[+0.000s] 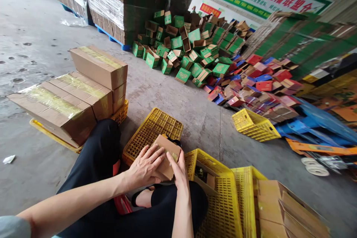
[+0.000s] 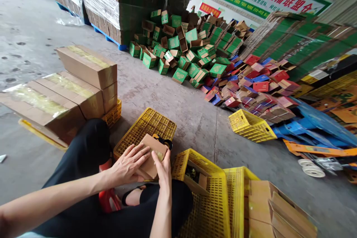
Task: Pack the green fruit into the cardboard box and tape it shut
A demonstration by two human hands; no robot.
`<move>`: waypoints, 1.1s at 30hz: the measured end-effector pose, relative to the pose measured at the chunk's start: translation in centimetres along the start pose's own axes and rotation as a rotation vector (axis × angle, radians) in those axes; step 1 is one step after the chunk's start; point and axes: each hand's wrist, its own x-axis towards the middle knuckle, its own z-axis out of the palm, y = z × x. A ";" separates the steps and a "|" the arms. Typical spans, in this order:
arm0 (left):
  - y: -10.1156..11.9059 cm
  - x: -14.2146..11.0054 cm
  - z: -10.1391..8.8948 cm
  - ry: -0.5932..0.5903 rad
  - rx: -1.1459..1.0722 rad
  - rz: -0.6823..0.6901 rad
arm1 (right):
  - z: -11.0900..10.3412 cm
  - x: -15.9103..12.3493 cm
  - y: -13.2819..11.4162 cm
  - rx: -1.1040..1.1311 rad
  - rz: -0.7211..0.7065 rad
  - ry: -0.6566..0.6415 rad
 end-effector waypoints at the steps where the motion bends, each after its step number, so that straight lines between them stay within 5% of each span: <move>1: 0.0 0.0 0.0 -0.002 0.003 -0.004 | 0.2 -0.1 -0.3 0.015 0.036 -0.019; 14: -0.5 -0.3 0.2 0.036 -0.008 0.021 | 0.1 0.2 -0.3 -0.005 0.087 0.059; 21: -0.5 -0.3 0.0 0.043 -0.001 0.019 | -1.4 -0.1 -0.6 0.239 0.118 -0.117; 30: -0.7 0.0 0.1 0.022 -0.012 0.028 | -1.2 0.5 0.7 0.001 0.087 0.155; 33: -0.6 0.0 0.2 0.021 -0.017 0.013 | -1.0 0.1 0.5 0.004 0.090 0.145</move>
